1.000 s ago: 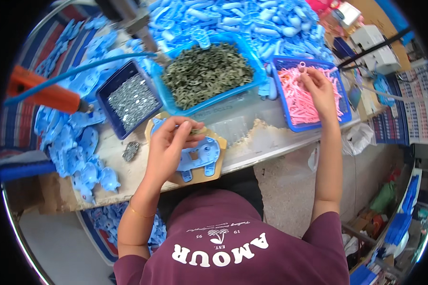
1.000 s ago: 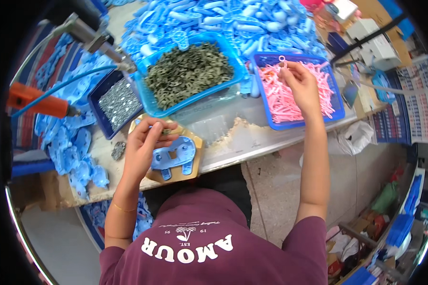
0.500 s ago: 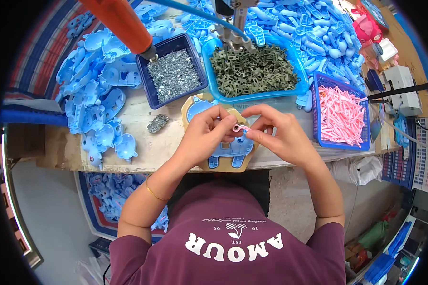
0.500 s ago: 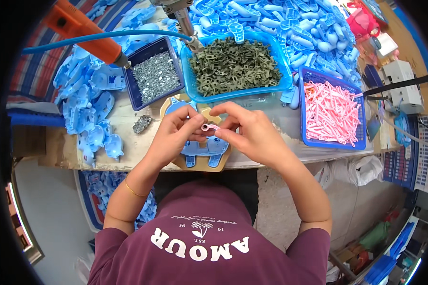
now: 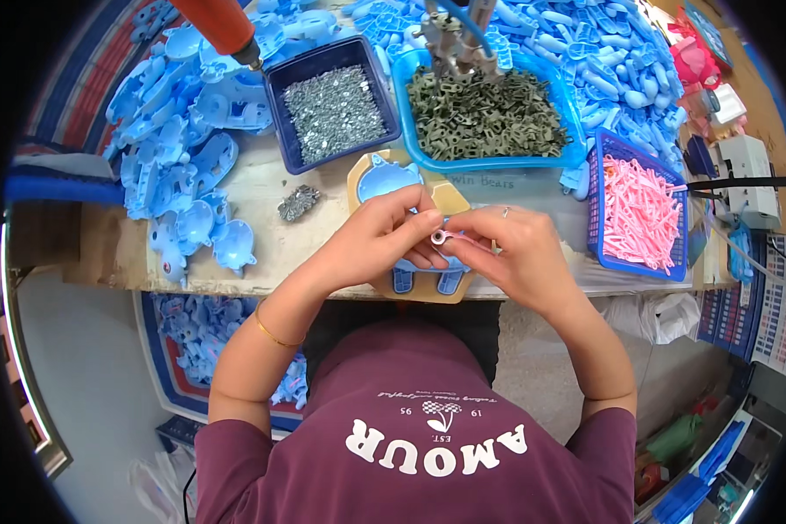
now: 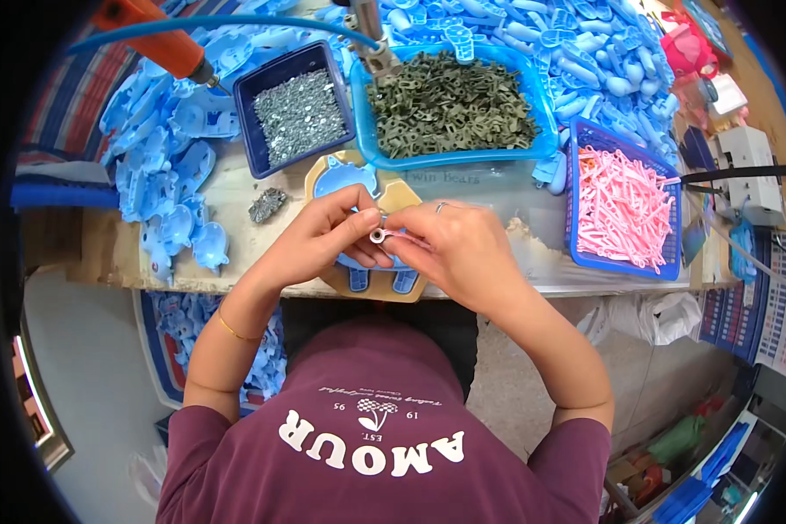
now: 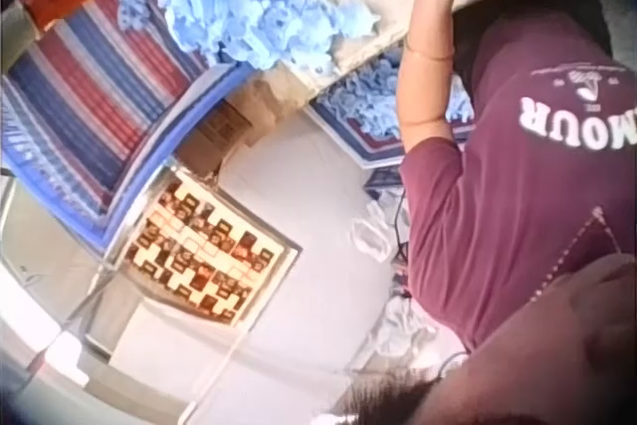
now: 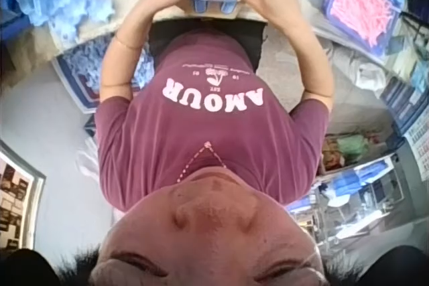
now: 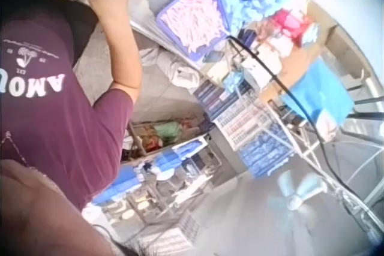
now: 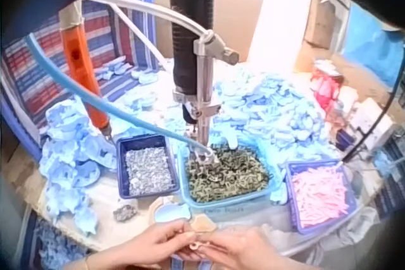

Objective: Assemble plush blue dinosaur toys by inserting components and using a pneumatic fastening tool.

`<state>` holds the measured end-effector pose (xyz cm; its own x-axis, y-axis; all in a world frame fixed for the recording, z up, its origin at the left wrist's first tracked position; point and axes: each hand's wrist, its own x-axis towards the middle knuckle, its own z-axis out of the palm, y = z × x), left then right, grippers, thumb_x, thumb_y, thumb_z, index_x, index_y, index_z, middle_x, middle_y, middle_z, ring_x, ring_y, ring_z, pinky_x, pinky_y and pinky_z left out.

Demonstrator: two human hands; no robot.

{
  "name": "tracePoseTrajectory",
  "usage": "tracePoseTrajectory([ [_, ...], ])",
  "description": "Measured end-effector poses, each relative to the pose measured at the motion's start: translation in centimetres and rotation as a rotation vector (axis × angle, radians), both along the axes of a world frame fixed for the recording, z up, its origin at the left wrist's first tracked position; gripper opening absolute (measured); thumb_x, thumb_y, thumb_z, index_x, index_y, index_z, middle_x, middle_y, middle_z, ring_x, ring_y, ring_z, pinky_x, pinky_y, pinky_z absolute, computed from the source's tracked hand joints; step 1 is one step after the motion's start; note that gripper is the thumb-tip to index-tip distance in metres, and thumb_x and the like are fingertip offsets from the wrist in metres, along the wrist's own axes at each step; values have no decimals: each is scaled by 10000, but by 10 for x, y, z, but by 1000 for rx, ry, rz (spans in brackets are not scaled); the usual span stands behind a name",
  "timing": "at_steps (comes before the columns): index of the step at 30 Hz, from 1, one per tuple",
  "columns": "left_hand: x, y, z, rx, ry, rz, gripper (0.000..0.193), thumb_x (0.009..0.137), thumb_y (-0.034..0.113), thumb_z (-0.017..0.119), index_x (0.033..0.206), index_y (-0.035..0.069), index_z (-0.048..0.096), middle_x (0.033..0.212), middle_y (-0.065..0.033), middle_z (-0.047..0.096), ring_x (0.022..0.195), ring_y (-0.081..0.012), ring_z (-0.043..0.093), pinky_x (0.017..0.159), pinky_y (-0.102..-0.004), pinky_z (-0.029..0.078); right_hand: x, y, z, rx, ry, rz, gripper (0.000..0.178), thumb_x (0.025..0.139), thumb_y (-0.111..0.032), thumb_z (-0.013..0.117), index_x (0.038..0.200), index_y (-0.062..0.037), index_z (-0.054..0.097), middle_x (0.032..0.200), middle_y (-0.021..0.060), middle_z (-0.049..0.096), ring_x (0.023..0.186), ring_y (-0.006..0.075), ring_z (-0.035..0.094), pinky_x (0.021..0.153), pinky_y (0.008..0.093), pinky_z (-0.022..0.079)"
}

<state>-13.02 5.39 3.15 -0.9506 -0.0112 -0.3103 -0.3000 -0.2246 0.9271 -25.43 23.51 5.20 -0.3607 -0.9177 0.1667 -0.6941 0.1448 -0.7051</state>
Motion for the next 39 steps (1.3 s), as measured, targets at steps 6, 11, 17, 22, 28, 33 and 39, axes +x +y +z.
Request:
tracePoseTrajectory([
  [6,15,-15,11,-682,224,462,167,991,164,568,1062,25,627,752,-85,683,650,-149,653,585,-294,496,19,-12,-20,-29,303,49,114,801,-137,747,902,-96,714,798,56,660,745,245,650,637,364,515],
  [11,31,-14,6,-972,310,405,65,915,91,639,946,42,669,812,-97,671,663,-245,613,603,-342,479,28,-28,-36,19,317,21,80,790,-152,742,836,-106,695,783,37,633,755,234,630,639,365,504],
  [17,39,-10,-17,-1178,483,267,132,829,101,686,958,73,689,943,-57,682,844,-272,578,752,-377,481,24,-37,-36,84,318,58,40,797,-118,702,830,-97,692,755,45,605,751,265,620,638,403,499],
  [22,35,1,-24,-1321,415,166,183,783,181,728,929,72,710,1086,-32,667,909,-273,545,833,-387,467,17,-36,-37,122,290,142,99,799,-104,696,888,-60,683,841,87,606,837,288,619,691,413,503],
  [28,31,-8,-20,-1255,324,131,161,744,202,754,842,75,734,1051,-25,669,882,-257,538,823,-368,474,20,-8,-21,101,226,-71,182,781,-92,727,947,-62,660,908,91,575,880,293,601,718,395,502],
  [33,25,-7,-16,-1275,258,59,187,728,220,764,827,67,724,1018,-24,664,875,-247,538,804,-365,473,18,5,-27,137,217,-75,176,768,-89,731,924,-60,654,911,84,569,875,285,602,714,397,501],
  [39,23,-4,-17,-1307,283,86,179,720,215,770,808,71,709,1007,-18,660,868,-246,539,788,-369,473,18,1,-32,67,276,-63,161,740,-73,731,868,-52,636,894,77,561,844,272,603,686,387,506],
])
